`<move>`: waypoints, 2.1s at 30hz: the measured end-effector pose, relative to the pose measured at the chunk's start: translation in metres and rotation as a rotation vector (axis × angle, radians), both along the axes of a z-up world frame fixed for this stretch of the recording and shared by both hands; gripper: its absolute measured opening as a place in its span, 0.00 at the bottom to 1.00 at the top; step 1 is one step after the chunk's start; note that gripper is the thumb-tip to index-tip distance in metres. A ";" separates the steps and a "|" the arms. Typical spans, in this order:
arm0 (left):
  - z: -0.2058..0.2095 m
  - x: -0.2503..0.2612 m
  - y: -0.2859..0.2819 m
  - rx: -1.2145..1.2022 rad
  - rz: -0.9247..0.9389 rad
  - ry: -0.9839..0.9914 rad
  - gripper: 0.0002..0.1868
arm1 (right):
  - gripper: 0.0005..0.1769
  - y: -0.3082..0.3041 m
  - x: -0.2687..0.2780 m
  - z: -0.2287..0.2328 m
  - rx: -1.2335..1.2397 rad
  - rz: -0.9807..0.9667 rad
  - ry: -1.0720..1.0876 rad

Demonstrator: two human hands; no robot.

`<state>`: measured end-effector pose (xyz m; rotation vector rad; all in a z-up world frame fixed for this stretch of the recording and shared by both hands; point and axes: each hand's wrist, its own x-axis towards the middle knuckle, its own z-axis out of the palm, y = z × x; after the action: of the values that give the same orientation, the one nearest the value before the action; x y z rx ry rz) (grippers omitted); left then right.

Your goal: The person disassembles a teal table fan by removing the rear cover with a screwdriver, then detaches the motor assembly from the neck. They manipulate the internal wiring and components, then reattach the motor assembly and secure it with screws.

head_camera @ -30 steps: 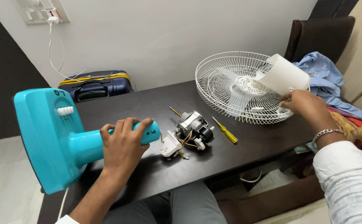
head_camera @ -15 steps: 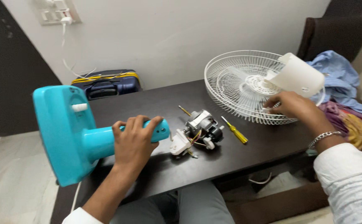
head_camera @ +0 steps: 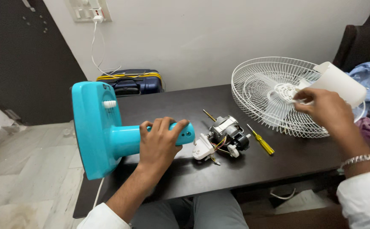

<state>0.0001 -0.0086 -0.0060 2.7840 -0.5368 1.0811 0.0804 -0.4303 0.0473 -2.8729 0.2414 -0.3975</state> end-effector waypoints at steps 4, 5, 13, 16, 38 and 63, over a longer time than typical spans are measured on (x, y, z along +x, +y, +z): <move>-0.001 -0.001 0.001 0.010 -0.018 -0.009 0.38 | 0.16 0.070 -0.031 0.000 0.177 0.374 -0.312; -0.002 -0.001 0.001 0.009 -0.017 -0.017 0.38 | 0.16 0.088 -0.042 -0.004 0.238 0.495 -0.342; -0.003 -0.001 0.001 0.027 -0.025 -0.030 0.37 | 0.13 0.198 -0.079 -0.021 0.235 0.871 -0.502; -0.003 -0.001 0.001 0.016 -0.026 -0.044 0.37 | 0.11 0.217 -0.079 -0.026 0.198 0.886 -0.527; -0.010 0.004 0.003 0.020 -0.013 -0.056 0.39 | 0.11 0.240 -0.081 -0.024 -0.122 0.967 -0.618; -0.014 0.007 0.002 0.078 0.053 -0.047 0.48 | 0.13 0.231 -0.085 -0.031 -0.010 0.906 -0.617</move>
<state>0.0066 -0.0063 -0.0196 2.8612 -0.5239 1.1632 -0.0041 -0.1992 0.0166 -2.3589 -1.0940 -1.0030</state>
